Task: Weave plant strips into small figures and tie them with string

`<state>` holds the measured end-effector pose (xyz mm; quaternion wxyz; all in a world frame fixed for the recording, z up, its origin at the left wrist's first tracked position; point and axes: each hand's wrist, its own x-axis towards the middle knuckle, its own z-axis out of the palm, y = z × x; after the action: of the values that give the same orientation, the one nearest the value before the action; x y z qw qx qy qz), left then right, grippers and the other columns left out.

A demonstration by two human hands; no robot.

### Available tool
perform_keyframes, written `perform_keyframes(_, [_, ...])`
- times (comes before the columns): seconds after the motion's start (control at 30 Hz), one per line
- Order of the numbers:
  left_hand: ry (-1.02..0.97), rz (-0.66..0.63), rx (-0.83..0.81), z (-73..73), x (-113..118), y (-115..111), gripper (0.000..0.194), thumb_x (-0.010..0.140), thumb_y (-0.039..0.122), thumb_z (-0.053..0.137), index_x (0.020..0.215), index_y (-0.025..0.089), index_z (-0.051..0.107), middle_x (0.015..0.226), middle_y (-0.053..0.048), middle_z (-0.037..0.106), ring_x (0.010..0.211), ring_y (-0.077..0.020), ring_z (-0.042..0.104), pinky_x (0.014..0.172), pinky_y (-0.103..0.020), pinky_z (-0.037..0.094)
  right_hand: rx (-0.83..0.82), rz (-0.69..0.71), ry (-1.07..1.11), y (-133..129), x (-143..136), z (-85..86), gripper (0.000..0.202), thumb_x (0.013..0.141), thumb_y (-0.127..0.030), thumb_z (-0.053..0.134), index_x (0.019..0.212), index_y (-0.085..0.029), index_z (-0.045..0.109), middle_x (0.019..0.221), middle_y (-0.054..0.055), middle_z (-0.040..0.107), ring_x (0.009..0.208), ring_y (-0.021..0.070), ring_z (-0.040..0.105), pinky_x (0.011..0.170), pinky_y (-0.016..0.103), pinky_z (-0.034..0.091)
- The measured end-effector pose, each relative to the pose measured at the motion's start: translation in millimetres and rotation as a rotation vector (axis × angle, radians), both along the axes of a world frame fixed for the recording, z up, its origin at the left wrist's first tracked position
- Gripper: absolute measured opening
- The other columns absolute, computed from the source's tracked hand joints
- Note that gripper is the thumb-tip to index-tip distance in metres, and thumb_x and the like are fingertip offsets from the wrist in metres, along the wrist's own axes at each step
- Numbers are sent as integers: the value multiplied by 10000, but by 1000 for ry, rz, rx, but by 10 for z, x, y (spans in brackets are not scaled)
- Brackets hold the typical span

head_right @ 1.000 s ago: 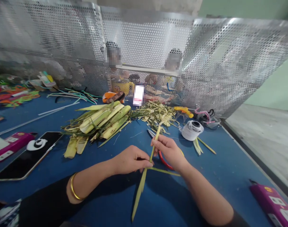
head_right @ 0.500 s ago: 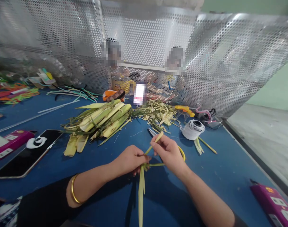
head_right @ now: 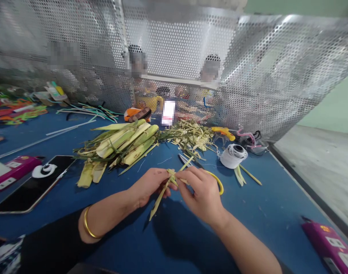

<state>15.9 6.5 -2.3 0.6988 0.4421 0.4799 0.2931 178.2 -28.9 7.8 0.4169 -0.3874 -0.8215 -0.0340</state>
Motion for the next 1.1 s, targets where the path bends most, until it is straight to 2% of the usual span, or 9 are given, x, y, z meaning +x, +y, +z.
perform_keyframes(0.1, [-30, 122, 42, 0, 28, -8, 261, 880, 216, 443, 747, 122, 648, 630, -46, 681, 433, -82, 548, 466, -193, 426, 166, -98, -135, -24, -9, -1, 98, 896, -134, 531, 908, -180, 617, 783, 46, 707, 669, 153, 638, 633, 286, 450])
perform_keyframes(0.2, [-54, 229, 83, -7, 58, -21, 279, 875, 243, 474, 716, 111, 660, 592, -49, 665, 416, -87, 543, 456, -199, 433, 261, -115, -239, -59, -43, -28, 77, 892, -106, 547, 888, -160, 602, 753, 39, 703, 650, 148, 628, 650, 296, 429])
perform_keyframes(0.43, [-119, 387, 66, -41, 94, -4, 260, 826, 230, 523, 705, 100, 713, 473, -12, 582, 385, -86, 496, 432, -201, 426, 276, -31, -362, -99, -172, -223, 147, 911, -88, 479, 855, -162, 593, 684, 30, 660, 582, 150, 554, 634, 312, 401])
perform_keyframes(0.57, [-110, 390, 121, -24, 74, 5, 258, 826, 240, 527, 722, 103, 719, 507, -17, 605, 401, -99, 534, 458, -217, 454, 179, -181, -215, -75, -154, -222, 158, 945, -146, 452, 985, -162, 604, 718, 38, 665, 613, 154, 577, 630, 295, 411])
perform_keyframes(0.67, [-103, 387, 163, -27, 74, 4, 259, 833, 229, 520, 733, 98, 721, 499, -11, 595, 405, -99, 535, 449, -209, 443, 124, -172, -211, -85, -157, -198, 194, 943, -140, 436, 952, -164, 629, 689, 34, 639, 604, 151, 565, 590, 282, 389])
perform_keyframes(0.77, [-97, 381, 136, -53, 87, 2, 267, 840, 209, 507, 731, 93, 723, 447, 10, 546, 383, -89, 491, 425, -199, 415, 155, -76, -305, -113, -193, -202, 256, 931, -99, 411, 823, -164, 634, 658, 36, 618, 586, 141, 539, 592, 282, 366])
perform_keyframes(0.83, [-104, 362, 120, -61, 87, 8, 260, 843, 220, 522, 740, 96, 725, 454, 11, 549, 394, -82, 483, 440, -197, 422, 199, -72, -333, -120, -211, -209, 256, 931, -95, 414, 838, -149, 646, 655, 38, 618, 584, 139, 532, 604, 286, 359])
perform_keyframes(0.97, [-189, 277, 105, -36, 55, 36, 230, 835, 266, 563, 809, 109, 729, 568, -21, 639, 466, -88, 537, 527, -213, 472, 252, -186, -326, -97, -188, -198, 207, 927, -134, 470, 894, -135, 674, 671, 42, 633, 602, 147, 532, 628, 294, 353])
perform_keyframes(1.1, [-261, 161, 83, -7, 16, 53, 165, 764, 176, 576, 806, 119, 725, 714, -52, 698, 568, -109, 610, 624, -238, 505, 242, -262, -292, -72, -146, -167, 194, 924, -165, 491, 890, -160, 682, 773, 52, 672, 652, 154, 548, 644, 295, 360])
